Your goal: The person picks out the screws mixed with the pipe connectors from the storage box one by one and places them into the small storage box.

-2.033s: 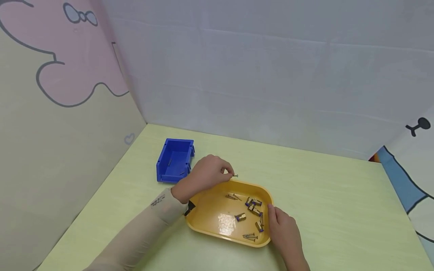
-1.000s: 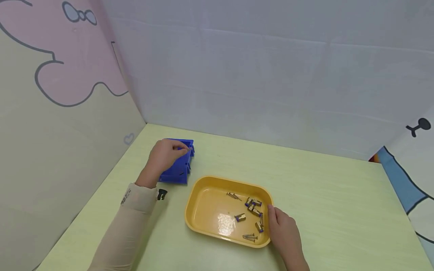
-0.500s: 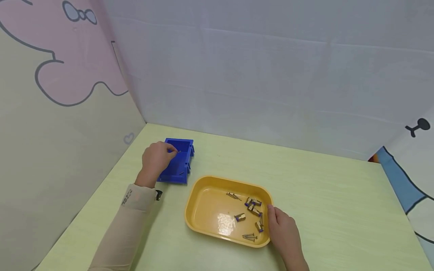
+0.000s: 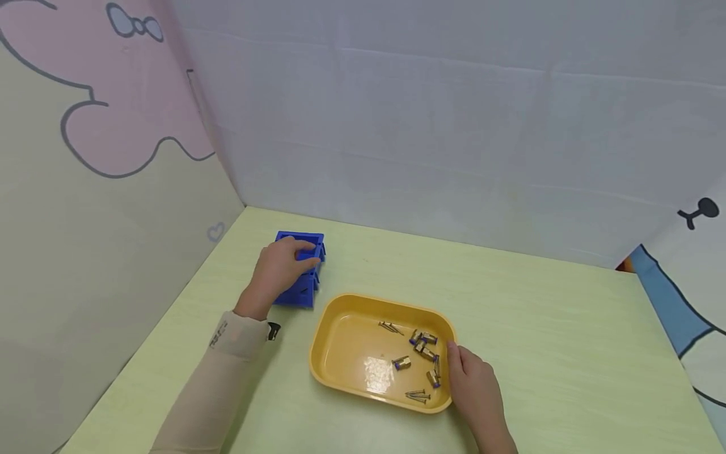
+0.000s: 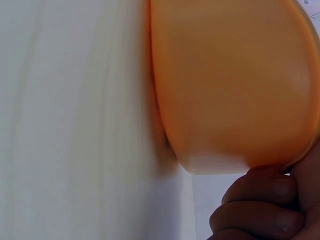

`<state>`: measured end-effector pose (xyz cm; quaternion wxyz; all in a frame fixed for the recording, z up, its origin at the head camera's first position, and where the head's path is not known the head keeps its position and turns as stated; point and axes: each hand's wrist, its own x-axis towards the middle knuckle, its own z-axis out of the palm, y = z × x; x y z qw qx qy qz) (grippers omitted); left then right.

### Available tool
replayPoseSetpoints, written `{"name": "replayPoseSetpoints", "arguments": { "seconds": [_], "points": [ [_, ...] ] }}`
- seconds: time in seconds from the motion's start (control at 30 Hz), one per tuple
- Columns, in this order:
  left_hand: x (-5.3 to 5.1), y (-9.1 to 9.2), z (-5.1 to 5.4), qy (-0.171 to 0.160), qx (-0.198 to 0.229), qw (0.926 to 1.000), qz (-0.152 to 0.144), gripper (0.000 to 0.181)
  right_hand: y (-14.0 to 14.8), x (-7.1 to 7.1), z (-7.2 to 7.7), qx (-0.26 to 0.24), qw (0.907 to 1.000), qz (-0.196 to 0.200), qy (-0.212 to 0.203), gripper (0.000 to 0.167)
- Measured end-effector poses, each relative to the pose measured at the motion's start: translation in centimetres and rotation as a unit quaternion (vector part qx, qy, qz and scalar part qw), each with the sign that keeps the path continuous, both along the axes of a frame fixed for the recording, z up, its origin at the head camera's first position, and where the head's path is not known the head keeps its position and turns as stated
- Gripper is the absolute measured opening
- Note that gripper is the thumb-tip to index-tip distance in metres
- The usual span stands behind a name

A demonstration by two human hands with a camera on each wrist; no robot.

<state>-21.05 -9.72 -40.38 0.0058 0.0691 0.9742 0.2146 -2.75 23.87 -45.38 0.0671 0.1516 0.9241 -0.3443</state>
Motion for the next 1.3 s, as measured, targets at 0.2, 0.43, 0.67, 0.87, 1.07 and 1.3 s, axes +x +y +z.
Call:
{"name": "replayPoseSetpoints", "arguments": {
  "seconds": [0.2, 0.43, 0.67, 0.87, 1.07, 1.3],
  "points": [
    [0.9, 2.5, 0.5, -0.006, 0.118, 0.9881, -0.099, 0.047, 0.1, -0.2, -0.1, -0.002, 1.0, 0.004, -0.001, 0.069],
    [2.6, 6.1, 2.3, 0.0, 0.133, 0.9718, -0.195, 0.049, 0.2, 0.1, -0.2, -0.004, 0.9999, -0.004, -0.009, 0.068],
    [4.9, 9.2, 4.0, 0.005, 0.102, 0.9537, -0.283, 0.054, 0.2, 0.1, 0.1, -0.01, 0.9999, -0.01, -0.005, 0.063],
    [5.5, 11.4, 2.7, -0.014, 0.103, 0.9206, -0.376, 0.072, 0.2, -0.1, 0.0, -0.013, 0.9999, -0.009, -0.003, 0.061],
    [5.9, 13.1, 0.5, -0.058, 0.113, 0.8952, -0.427, 0.066, 0.4, -0.2, 0.1, -0.01, 0.9999, -0.002, -0.001, 0.064],
    [6.2, 14.0, -1.0, -0.117, 0.079, 0.8831, -0.448, 0.059, 0.2, -0.2, 0.0, -0.015, 0.9998, -0.011, -0.008, 0.059]
  ]
}}
